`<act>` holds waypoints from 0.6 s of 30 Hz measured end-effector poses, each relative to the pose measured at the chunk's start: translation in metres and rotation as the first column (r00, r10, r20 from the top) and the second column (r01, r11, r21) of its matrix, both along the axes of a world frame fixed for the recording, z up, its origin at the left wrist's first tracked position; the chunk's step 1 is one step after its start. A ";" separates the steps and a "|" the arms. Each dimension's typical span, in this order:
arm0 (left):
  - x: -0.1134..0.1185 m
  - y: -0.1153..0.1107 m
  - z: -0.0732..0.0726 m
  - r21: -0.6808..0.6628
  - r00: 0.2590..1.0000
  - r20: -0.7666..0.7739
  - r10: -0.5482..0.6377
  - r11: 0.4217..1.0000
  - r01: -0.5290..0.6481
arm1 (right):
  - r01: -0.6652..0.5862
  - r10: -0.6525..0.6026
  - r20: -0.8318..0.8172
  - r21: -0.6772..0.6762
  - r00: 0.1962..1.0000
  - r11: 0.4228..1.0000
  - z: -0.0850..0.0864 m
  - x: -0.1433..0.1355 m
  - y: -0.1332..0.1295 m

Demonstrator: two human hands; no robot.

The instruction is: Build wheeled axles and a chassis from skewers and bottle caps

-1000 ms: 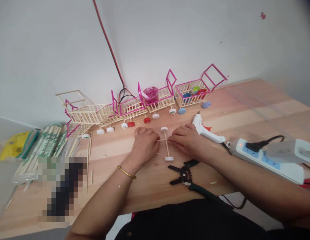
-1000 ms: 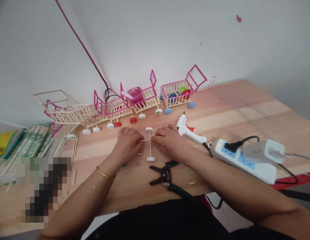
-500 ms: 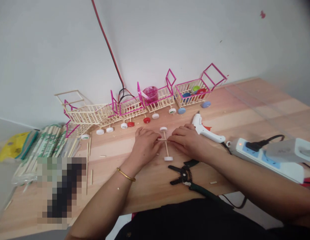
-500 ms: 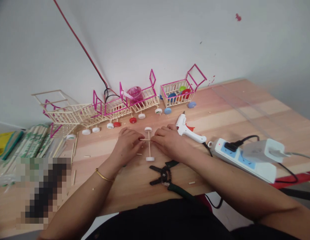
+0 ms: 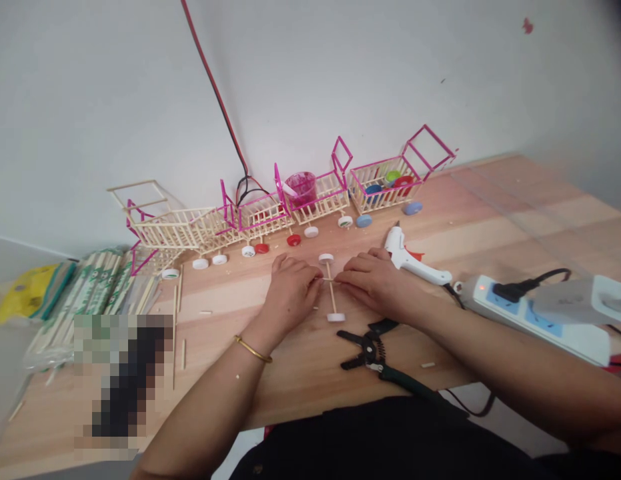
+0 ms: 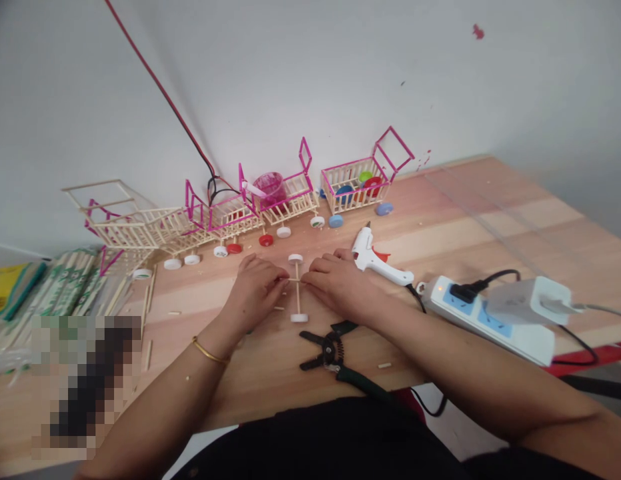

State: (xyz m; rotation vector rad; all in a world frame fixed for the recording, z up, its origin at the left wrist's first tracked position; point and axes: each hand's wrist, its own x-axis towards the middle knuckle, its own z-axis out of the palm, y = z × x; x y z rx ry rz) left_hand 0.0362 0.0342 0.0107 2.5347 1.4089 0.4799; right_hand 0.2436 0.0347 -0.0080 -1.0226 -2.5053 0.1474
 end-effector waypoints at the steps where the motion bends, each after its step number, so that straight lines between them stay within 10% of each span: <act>1: 0.000 0.000 0.000 -0.001 1.000 0.002 0.001 1.000 -0.001 | 0.002 -0.002 -0.003 0.001 1.000 1.000 0.000 0.000 0.000; 18: -0.001 -0.001 0.002 0.006 0.999 0.047 -0.003 1.000 0.003 | 0.006 -0.006 -0.028 -0.005 1.000 1.000 0.012 0.001 -0.007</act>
